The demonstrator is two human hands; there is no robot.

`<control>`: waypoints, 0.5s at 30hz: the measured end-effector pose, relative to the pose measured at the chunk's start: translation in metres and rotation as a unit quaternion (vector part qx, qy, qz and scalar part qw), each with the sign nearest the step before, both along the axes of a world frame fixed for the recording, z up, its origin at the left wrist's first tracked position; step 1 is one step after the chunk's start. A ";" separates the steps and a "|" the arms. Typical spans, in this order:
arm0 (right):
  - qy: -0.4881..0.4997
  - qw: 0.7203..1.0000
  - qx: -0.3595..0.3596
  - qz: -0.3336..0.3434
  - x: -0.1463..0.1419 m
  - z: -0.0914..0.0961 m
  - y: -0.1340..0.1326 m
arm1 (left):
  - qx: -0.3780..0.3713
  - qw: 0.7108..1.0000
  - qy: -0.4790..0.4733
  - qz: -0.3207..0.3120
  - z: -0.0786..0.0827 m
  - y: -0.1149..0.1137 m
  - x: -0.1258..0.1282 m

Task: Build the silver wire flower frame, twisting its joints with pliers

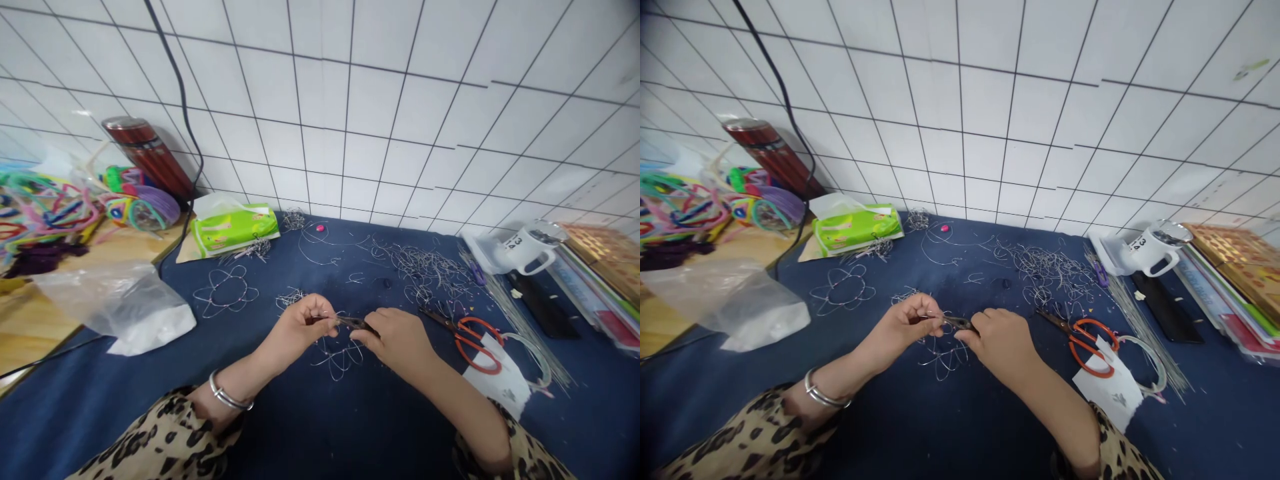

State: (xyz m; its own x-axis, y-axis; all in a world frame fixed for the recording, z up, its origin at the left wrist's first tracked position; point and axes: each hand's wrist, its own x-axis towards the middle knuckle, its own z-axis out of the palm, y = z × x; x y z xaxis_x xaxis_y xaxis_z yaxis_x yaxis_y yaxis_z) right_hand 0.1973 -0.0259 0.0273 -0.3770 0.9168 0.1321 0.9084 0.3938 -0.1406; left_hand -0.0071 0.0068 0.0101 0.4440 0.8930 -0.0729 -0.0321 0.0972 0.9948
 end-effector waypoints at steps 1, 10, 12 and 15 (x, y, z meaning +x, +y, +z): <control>0.000 1.000 0.000 0.001 0.000 0.001 0.000 | -0.001 1.000 0.006 -0.003 0.000 0.000 0.000; 0.007 1.000 -0.026 0.000 0.001 0.005 0.000 | -0.030 0.999 -0.011 -0.014 0.002 -0.003 -0.001; 0.001 1.000 -0.017 0.000 0.001 0.004 0.000 | -0.038 0.999 -0.019 -0.016 0.002 -0.002 -0.001; -0.012 1.000 0.011 0.001 0.001 0.001 -0.001 | -0.051 0.998 -0.023 -0.024 0.001 0.000 -0.001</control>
